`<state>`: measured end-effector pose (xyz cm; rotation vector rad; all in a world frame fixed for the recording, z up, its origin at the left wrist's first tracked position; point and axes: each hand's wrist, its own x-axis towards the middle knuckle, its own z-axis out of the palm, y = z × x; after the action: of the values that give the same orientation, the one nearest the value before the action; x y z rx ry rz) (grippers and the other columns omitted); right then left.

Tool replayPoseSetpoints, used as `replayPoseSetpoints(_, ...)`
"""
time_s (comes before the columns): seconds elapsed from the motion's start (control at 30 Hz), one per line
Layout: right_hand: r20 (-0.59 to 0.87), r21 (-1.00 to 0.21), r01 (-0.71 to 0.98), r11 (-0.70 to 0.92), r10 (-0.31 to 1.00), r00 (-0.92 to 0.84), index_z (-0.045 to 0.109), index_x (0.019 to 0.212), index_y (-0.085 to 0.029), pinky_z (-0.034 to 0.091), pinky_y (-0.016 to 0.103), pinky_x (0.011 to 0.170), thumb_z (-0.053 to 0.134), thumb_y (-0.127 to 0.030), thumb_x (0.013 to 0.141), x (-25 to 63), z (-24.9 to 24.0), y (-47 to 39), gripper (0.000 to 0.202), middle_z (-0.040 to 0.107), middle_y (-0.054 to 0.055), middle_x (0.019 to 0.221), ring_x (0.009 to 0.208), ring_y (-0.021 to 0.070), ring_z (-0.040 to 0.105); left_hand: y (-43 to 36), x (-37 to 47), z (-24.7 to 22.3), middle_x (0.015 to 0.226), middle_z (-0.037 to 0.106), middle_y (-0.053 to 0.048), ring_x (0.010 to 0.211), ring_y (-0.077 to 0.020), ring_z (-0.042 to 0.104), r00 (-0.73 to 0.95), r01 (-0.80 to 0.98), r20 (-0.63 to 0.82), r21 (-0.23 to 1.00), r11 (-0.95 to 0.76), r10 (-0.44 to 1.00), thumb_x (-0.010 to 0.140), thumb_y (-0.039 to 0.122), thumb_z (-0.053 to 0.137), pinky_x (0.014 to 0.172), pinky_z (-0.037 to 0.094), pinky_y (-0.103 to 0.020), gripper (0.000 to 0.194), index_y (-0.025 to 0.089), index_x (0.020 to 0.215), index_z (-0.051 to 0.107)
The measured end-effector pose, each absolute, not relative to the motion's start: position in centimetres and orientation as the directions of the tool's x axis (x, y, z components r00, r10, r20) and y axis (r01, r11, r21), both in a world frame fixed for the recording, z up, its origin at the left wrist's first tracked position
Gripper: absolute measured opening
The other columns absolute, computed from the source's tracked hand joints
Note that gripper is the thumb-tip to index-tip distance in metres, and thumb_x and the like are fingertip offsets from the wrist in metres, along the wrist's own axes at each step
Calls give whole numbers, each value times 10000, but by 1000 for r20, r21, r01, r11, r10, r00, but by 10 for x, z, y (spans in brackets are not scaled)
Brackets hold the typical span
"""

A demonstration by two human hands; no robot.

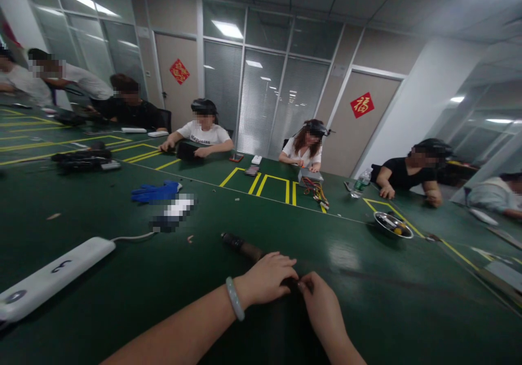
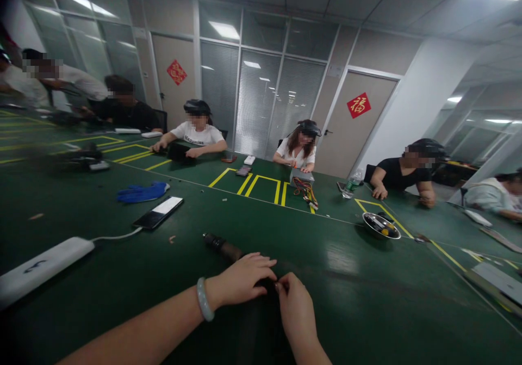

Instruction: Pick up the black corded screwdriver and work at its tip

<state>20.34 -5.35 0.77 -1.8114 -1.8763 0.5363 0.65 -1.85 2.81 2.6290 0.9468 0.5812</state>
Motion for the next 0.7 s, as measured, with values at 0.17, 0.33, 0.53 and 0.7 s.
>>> replayPoseSetpoints(0.17,102,-540,838,78,994,-27,618,1031,-231,427,274,743,468,-244,864,202,7,-50,224,688,42,963,883,193,638,-21,10,22,1384,539,-5,1276,-206,484,667,586,298,356,-728,683,863,244,647,1108,292,-443,288,301,1144,619)
replayPoseSetpoints(0.33,103,-497,860,120,992,-79,644,1107,-212,423,307,856,435,-234,880,198,9,-44,310,679,72,1073,988,219,628,-24,18,16,1392,531,-9,1295,-197,461,617,631,354,310,-711,702,870,196,612,1148,245,-437,382,284,1236,552)
replayPoseSetpoints(0.53,113,-447,882,148,988,-109,657,1092,-197,413,308,878,423,-209,886,193,9,-41,312,691,82,1035,991,221,633,-31,21,8,1424,491,-48,1349,-224,394,534,692,421,281,-665,733,878,210,584,1160,219,-464,442,254,1310,499)
replayPoseSetpoints(0.7,119,-400,910,114,990,-71,674,1030,-197,414,312,867,445,-173,870,191,8,-39,280,698,78,1007,964,218,635,-30,15,7,1446,466,-50,1357,-227,387,537,695,420,272,-666,732,863,216,608,1154,237,-477,529,271,1365,450)
